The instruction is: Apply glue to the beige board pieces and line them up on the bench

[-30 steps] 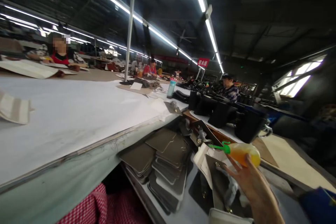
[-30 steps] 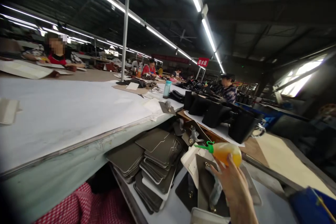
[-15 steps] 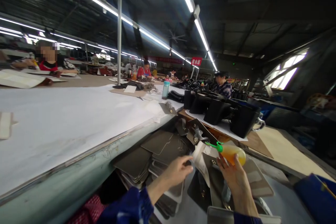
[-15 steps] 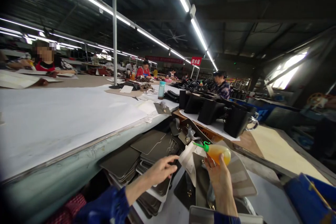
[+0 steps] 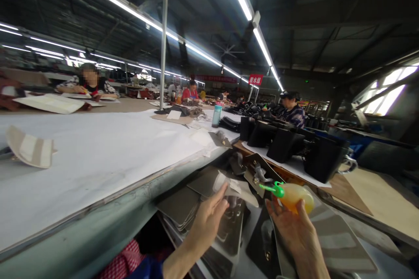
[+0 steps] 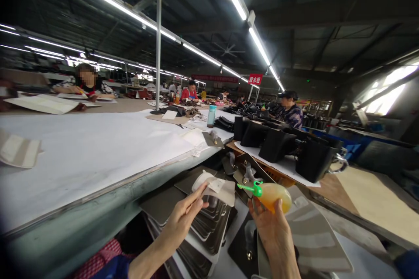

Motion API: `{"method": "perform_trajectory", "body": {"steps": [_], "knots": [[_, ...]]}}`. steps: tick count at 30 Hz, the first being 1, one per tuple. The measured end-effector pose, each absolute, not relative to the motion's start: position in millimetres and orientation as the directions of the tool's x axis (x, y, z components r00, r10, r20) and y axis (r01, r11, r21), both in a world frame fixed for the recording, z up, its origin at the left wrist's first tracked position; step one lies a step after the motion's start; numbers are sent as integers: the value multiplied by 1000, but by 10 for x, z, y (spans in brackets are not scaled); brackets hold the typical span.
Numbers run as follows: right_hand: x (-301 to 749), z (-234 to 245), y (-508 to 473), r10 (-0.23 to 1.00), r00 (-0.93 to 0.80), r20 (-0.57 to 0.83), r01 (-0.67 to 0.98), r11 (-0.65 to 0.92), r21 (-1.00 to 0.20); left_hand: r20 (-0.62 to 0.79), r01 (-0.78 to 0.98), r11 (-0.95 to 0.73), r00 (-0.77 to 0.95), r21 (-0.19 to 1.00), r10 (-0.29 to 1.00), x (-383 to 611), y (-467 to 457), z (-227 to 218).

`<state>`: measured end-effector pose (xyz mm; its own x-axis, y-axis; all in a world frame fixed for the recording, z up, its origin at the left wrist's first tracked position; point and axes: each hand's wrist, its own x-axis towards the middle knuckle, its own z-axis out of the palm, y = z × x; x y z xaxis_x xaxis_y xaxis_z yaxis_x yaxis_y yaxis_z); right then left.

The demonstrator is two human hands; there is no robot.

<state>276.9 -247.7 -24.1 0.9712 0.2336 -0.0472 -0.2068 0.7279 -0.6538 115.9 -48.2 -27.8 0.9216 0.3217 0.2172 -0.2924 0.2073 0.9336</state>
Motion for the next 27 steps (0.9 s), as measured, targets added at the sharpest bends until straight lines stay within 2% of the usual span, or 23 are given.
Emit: {"method": "perform_trajectory", "body": {"steps": [3, 7, 11, 15, 19, 23, 25, 27], "knots": [[2642, -180, -2371, 285, 958, -47, -244, 713, -658, 294, -333, 57, 890, 941, 349, 904, -534, -361], [2449, -88, -2198, 329, 943, -52, -273, 674, -686, 332, -317, -113, 825, 942, 456, 946, -725, -597], [2233, -22, -2024, 508, 858, -80, -404, 569, -716, 424, -371, -204, 808, 906, 409, 1085, -829, -656], [2138, -30, -1963, 571, 816, -84, -484, 598, -639, 369, -263, -293, 835, 919, 408, 1089, -859, -675], [2198, -98, -2019, 609, 787, -94, -519, 573, -634, 378, -229, -356, 816, 906, 438, 1149, -828, -836], [2203, -159, -1965, 750, 653, -106, -607, 435, -665, 435, -265, -433, 827, 861, 357, 1304, -779, -1017], [2158, -168, -1880, 754, 653, -76, -576, 428, -697, 434, -288, -433, 854, 854, 287, 1335, -768, -1028], [2124, -167, -1809, 698, 713, -72, -515, 450, -729, 444, -323, -421, 866, 848, 230, 1294, -756, -965]]}}
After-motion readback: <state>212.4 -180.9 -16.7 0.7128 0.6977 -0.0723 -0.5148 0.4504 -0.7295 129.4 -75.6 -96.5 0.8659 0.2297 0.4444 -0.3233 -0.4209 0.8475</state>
